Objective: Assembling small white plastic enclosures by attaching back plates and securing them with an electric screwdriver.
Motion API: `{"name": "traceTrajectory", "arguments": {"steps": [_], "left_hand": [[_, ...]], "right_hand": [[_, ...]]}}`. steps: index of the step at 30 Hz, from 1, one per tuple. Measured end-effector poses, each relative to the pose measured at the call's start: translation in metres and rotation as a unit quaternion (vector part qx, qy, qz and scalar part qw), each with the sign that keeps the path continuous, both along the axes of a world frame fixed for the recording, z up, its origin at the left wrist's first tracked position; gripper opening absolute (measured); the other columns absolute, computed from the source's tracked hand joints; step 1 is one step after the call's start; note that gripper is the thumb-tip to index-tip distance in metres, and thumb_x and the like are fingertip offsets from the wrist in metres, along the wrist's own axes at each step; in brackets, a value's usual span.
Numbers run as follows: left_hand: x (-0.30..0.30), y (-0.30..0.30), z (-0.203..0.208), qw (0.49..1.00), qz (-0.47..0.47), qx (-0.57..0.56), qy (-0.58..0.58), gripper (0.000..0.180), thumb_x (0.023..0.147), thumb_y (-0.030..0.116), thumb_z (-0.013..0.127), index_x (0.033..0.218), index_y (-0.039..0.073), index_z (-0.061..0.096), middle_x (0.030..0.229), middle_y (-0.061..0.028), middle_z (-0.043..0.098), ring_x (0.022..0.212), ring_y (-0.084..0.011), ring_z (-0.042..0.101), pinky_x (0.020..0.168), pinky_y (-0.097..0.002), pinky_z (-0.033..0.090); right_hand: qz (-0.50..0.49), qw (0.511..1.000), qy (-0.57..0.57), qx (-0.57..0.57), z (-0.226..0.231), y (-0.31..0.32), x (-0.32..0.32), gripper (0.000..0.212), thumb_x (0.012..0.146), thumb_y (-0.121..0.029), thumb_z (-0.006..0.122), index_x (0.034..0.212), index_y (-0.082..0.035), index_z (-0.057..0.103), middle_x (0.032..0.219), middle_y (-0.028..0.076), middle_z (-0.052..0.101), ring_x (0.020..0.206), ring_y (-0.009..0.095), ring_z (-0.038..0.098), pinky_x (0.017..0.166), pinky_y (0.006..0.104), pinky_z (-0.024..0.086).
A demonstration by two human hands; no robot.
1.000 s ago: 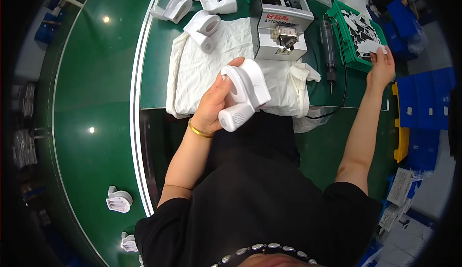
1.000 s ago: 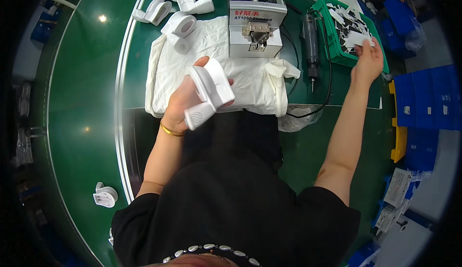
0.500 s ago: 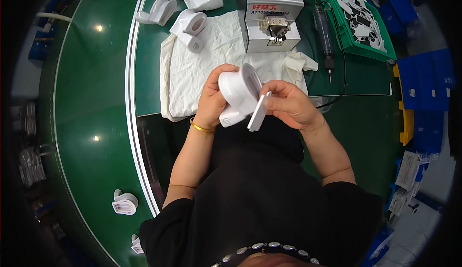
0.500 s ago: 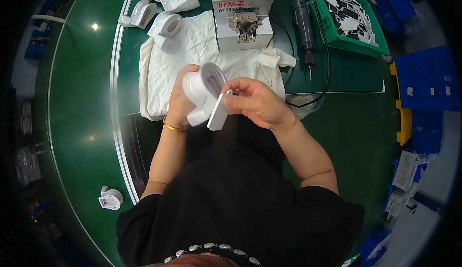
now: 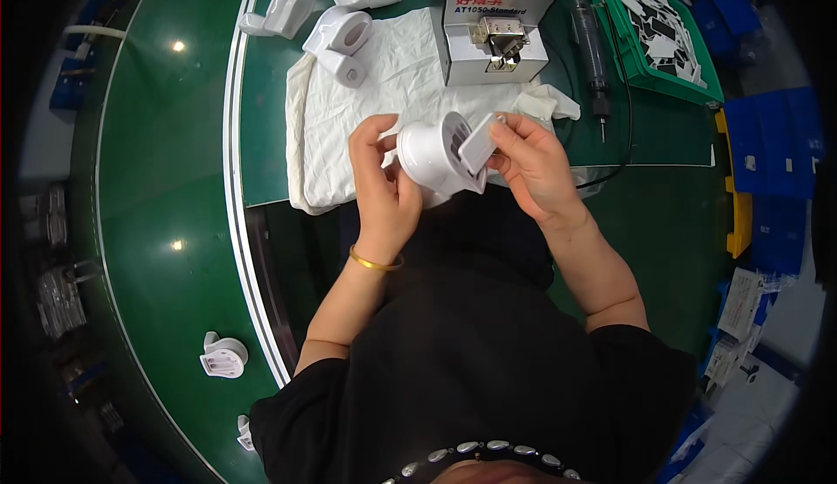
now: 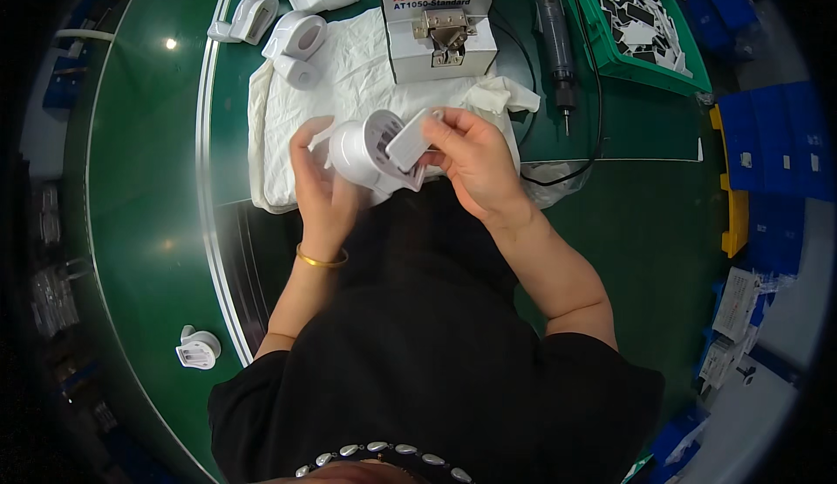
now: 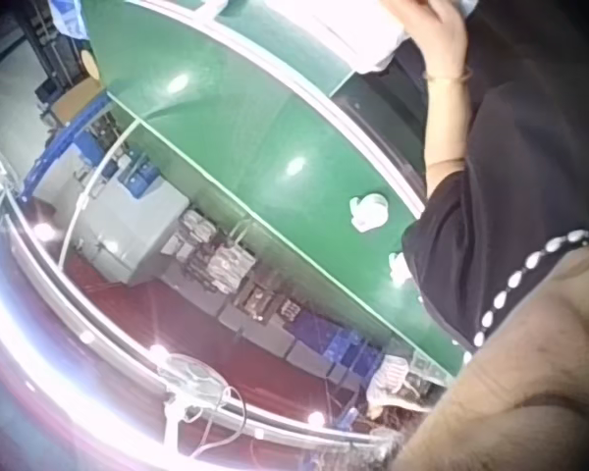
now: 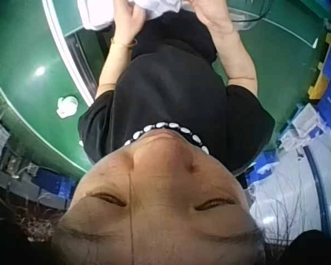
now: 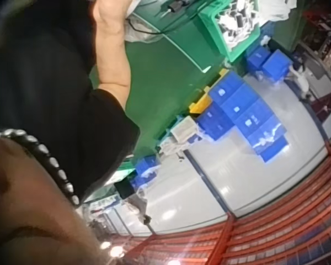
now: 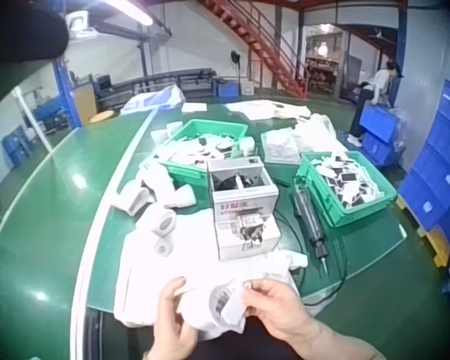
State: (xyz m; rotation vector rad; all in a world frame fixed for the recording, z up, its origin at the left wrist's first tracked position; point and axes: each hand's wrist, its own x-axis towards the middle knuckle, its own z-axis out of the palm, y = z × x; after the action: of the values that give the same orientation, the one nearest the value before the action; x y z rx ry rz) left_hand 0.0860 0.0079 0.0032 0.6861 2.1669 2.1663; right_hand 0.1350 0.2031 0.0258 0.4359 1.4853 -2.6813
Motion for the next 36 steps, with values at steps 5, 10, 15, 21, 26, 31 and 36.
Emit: {"name": "traceTrajectory", "arguments": {"steps": [5, 10, 15, 21, 26, 31, 36], "left_hand": [[-0.001, 0.010, 0.002, 0.973, 0.103, -0.081, 0.188, 0.049, 0.080, -0.015, 0.044, 0.126, 0.001, 0.052, 0.139, -0.0200, 0.043, 0.112, -0.0336, 0.055, 0.093, -0.0380, 0.047], [0.008, 0.019, 0.015, 0.956, -0.007, -0.168, 0.242, 0.082, 0.080, 0.022, 0.077, 0.147, 0.004, 0.035, 0.154, -0.0273, 0.024, 0.136, -0.0474, 0.035, 0.106, -0.0473, 0.038], [-0.014, 0.019, 0.018, 0.947, 0.025, -0.221, 0.233, 0.103, 0.058, 0.014, 0.091, 0.143, 0.002, 0.035, 0.147, -0.0225, 0.031, 0.135, -0.0415, 0.038, 0.107, -0.0419, 0.041], [-0.011, 0.012, 0.020, 0.985, -0.171, -0.019, -0.020, 0.104, 0.062, 0.011, 0.089, 0.146, 0.002, 0.028, 0.141, -0.0125, 0.038, 0.129, -0.0243, 0.046, 0.106, -0.0365, 0.041], [-0.008, 0.010, 0.021, 0.979, -0.197, -0.014, -0.047, 0.107, 0.062, 0.008, 0.088, 0.149, 0.003, 0.024, 0.139, -0.0110, 0.043, 0.128, -0.0229, 0.047, 0.107, -0.0366, 0.041], [-0.006, 0.011, 0.022, 0.970, -0.233, 0.010, -0.074, 0.098, 0.065, 0.007, 0.088, 0.147, 0.009, 0.034, 0.141, -0.0102, 0.043, 0.128, -0.0243, 0.049, 0.102, -0.0396, 0.049], [-0.004, 0.011, 0.018, 0.961, -0.250, 0.047, -0.109, 0.098, 0.065, 0.006, 0.087, 0.147, 0.008, 0.035, 0.143, -0.0108, 0.040, 0.130, -0.0247, 0.047, 0.104, -0.0395, 0.047]], "right_hand": [[-0.099, 0.993, 0.019, -0.056, -0.010, -0.011, -0.007, 0.018, 0.100, -0.015, 0.057, 0.113, -0.002, 0.059, 0.109, 0.006, 0.065, 0.098, 0.015, 0.063, 0.092, 0.0332, 0.051], [-0.151, 0.984, -0.008, -0.093, -0.008, -0.012, -0.005, 0.025, 0.098, -0.013, 0.061, 0.117, 0.001, 0.053, 0.110, 0.009, 0.064, 0.100, 0.019, 0.064, 0.092, 0.0366, 0.053], [-0.088, 0.995, -0.001, -0.042, 0.014, -0.014, 0.003, 0.027, 0.096, -0.009, 0.062, 0.122, -0.006, 0.055, 0.106, 0.008, 0.067, 0.100, 0.015, 0.063, 0.090, 0.0312, 0.051], [-0.037, 0.950, 0.161, 0.267, 0.053, 0.004, -0.002, 0.033, 0.086, 0.004, 0.071, 0.117, -0.001, 0.060, 0.095, 0.004, 0.069, 0.086, 0.010, 0.063, 0.080, 0.0229, 0.048], [0.007, 0.893, 0.184, 0.410, 0.054, 0.001, 0.002, 0.031, 0.082, 0.003, 0.075, 0.112, -0.001, 0.066, 0.093, 0.002, 0.068, 0.084, 0.008, 0.062, 0.078, 0.0228, 0.046], [0.046, 0.858, 0.174, 0.481, 0.064, 0.002, 0.007, 0.027, 0.079, -0.001, 0.078, 0.105, -0.004, 0.072, 0.093, 0.003, 0.064, 0.088, 0.011, 0.057, 0.080, 0.0254, 0.045], [0.025, 0.715, 0.261, 0.648, 0.061, 0.005, -0.001, 0.030, 0.080, -0.003, 0.077, 0.110, -0.006, 0.072, 0.105, 0.006, 0.064, 0.098, 0.014, 0.055, 0.086, 0.0284, 0.045]]}}
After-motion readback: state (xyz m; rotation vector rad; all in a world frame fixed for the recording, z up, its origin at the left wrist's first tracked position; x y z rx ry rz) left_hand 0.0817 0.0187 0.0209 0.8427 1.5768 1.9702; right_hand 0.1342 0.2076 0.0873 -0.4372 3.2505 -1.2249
